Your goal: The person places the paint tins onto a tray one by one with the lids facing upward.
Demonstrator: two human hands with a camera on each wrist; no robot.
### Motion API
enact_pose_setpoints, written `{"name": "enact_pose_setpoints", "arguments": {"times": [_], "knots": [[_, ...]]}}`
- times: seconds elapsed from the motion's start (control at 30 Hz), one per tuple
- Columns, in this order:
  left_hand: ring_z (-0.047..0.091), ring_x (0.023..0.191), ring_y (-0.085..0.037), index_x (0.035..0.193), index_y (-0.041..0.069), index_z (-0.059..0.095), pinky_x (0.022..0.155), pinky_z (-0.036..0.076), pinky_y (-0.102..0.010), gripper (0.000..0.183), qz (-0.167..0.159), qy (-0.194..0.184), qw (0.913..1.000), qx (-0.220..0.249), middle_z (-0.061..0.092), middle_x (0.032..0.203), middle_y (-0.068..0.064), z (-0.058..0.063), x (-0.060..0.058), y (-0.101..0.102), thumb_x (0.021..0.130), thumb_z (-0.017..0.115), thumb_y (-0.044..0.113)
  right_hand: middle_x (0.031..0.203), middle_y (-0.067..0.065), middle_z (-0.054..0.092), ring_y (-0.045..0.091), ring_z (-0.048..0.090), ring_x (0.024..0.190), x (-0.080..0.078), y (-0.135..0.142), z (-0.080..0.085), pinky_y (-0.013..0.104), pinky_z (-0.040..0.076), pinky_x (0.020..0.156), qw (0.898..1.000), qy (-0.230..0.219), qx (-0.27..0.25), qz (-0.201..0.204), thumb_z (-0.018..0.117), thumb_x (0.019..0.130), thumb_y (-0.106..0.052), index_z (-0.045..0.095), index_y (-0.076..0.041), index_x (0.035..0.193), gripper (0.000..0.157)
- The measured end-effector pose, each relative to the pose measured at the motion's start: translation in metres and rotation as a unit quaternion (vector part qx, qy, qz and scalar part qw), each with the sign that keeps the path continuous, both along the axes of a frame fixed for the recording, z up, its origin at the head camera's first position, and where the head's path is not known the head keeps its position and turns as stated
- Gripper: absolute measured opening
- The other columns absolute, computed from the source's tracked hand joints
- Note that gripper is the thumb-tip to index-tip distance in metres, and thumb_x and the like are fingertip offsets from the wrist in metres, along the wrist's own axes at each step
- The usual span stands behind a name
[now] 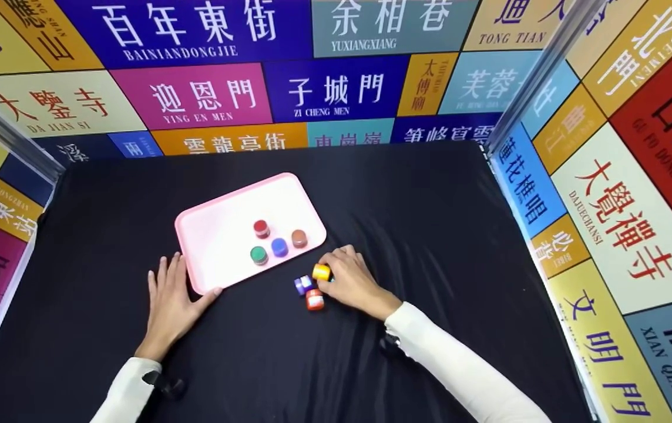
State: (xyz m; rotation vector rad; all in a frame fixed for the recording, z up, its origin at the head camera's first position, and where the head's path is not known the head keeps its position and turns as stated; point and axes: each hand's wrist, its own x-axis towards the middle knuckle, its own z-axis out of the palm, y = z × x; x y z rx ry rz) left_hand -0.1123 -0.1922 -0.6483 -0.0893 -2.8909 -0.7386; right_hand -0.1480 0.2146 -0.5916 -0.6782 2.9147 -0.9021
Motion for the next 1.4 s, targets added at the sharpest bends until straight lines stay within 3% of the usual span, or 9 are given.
{"name": "enact_pose_setpoints", "arguments": {"times": [0.3,0.67,1.07,1.4], "knots": [[0.009,0.168,-0.049,0.171,-0.004,0.030,0.134,-0.004,-0.066,0.121,0.000,-0.003,1.0000,-0.001,0.026,0.178,-0.027,0.001,0.002,0.000,0.091,0.073,0.076,0.104,0.009,0.075,0.036,0.058,0.113,-0.005,-0.009,0.001,0.055,0.048,0.097,1.000,-0.004,0.016,-0.004,0.090,0.082,-0.016,0.078,-0.005,0.109,0.032],[0.009,0.168,-0.049,0.171,-0.003,0.028,0.133,-0.004,-0.067,0.121,-0.003,0.002,1.0000,-0.002,0.027,0.178,-0.027,0.001,0.001,0.002,0.092,0.072,0.077,0.105,0.008,0.073,0.032,0.059,0.105,-0.013,-0.011,0.000,0.050,0.048,0.095,0.999,-0.012,-0.036,-0.014,0.090,0.083,-0.011,0.078,-0.006,0.111,0.030],[0.010,0.168,-0.049,0.171,-0.003,0.030,0.133,-0.004,-0.066,0.121,-0.001,0.007,1.0000,0.002,0.028,0.178,-0.027,0.001,0.001,0.000,0.091,0.073,0.076,0.112,0.012,0.072,0.035,0.059,0.108,-0.031,-0.003,0.020,0.047,0.048,0.096,0.995,-0.027,-0.084,-0.044,0.093,0.084,-0.010,0.079,-0.004,0.118,0.037],[0.013,0.167,-0.052,0.169,-0.005,0.033,0.133,0.000,-0.069,0.121,-0.002,0.022,0.9998,-0.002,0.030,0.176,-0.029,0.000,0.001,0.001,0.090,0.076,0.074,0.109,0.015,0.072,0.045,0.060,0.110,-0.051,0.000,0.037,0.049,0.043,0.096,0.992,-0.033,-0.101,-0.062,0.090,0.083,-0.009,0.079,-0.003,0.116,0.035]]}}
